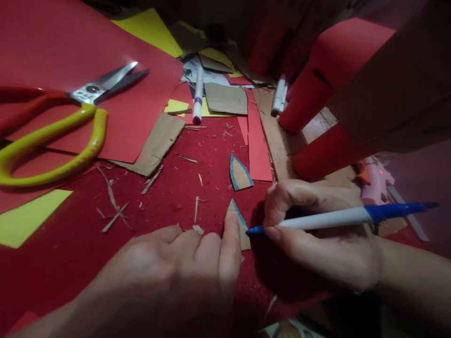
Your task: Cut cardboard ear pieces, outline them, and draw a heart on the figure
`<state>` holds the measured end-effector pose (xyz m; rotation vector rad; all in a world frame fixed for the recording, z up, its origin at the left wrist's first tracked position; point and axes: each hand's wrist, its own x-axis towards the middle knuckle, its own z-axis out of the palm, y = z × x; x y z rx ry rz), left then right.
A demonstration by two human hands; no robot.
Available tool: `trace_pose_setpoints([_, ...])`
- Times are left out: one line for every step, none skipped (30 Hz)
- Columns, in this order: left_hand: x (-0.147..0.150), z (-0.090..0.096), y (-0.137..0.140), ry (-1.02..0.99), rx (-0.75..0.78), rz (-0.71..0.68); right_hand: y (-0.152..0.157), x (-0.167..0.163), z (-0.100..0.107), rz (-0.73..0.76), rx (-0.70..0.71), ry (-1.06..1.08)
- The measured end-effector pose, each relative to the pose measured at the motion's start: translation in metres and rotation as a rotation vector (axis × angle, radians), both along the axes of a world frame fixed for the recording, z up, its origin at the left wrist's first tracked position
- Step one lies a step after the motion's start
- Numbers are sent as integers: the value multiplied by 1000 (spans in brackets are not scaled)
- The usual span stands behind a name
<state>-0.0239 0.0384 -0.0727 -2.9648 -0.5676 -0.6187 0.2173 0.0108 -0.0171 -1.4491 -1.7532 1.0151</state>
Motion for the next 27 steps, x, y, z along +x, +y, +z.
trace_pose_setpoints([0, 2, 0, 53, 34, -16, -1, 0, 0, -17, 6, 0])
trace_pose_setpoints([-1, 5, 1, 109, 75, -29, -1, -1, 0, -31, 14, -4])
trace_pose_setpoints([-1, 7, 1, 149, 109, -36, -2, -1, 0, -38, 24, -13])
trace_pose_setpoints([-1, 10, 1, 156, 119, -38, -2, -1, 0, -39, 35, -27])
trace_pose_setpoints([-1, 11, 1, 148, 119, -36, -2, -2, 0, -35, 45, -42])
trace_pose_setpoints([0, 12, 1, 136, 117, -32, -2, -1, -1, -27, 50, -56])
trace_pose_setpoints([0, 12, 1, 126, 115, -25, -2, -1, -1, -19, 53, -67])
trace_pose_setpoints([0, 11, 1, 123, 115, -17, -1, 0, -2, -12, 54, -74])
trace_pose_setpoints([0, 9, 1, 124, 114, -16, 0, 1, -3, -3, 53, -71])
trace_pose_setpoints([0, 8, 1, 127, 112, -18, 1, 2, -4, 15, 55, -55])
trace_pose_setpoints([0, 6, 1, 117, 119, -16, 2, 3, -5, 36, 57, -27])
trace_pose_setpoints([1, 3, 2, 99, 128, -20, 3, 4, -6, 56, 64, 6])
trace_pose_setpoints([1, 1, 2, 74, 139, -24, 3, 5, -7, 68, 73, 35])
trace_pose_setpoints([1, 0, 2, 49, 149, -23, 3, 5, -7, 67, 79, 49])
trace_pose_setpoints([2, -2, 2, 32, 158, -16, 3, 5, -6, 52, 79, 45])
trace_pose_setpoints([2, -3, 1, 24, 164, -4, 2, 4, -6, 28, 75, 25])
trace_pose_setpoints([3, -4, 1, 24, 162, 5, 1, 3, -5, 4, 67, -2])
trace_pose_setpoints([4, -5, 0, 30, 153, 20, 0, 1, -4, -10, 58, -27])
trace_pose_setpoints([5, -6, -1, 30, 147, 36, -1, 0, -3, -16, 48, -45])
trace_pose_setpoints([5, -6, -2, 28, 142, 41, -2, 0, -3, -12, 44, -53])
trace_pose_setpoints([6, -6, -2, 23, 137, 48, -3, -1, -2, -2, 45, -53])
trace_pose_setpoints([6, -5, -2, 24, 132, 50, -3, -1, -2, 11, 45, -47])
trace_pose_setpoints([7, -5, -2, 25, 129, 48, -3, 0, -2, 25, 44, -40])
trace_pose_setpoints([7, -4, -1, 25, 126, 41, -3, 0, -2, 35, 41, -29])
trace_pose_setpoints([7, -3, 0, 16, 125, 34, -3, 1, -2, 38, 38, -19])
trace_pose_setpoints([7, -2, 1, 12, 123, 32, -2, 2, -1, 35, 35, -13])
trace_pose_setpoints([8, -1, 2, 5, 124, 28, -2, 3, -1, 26, 33, -13])
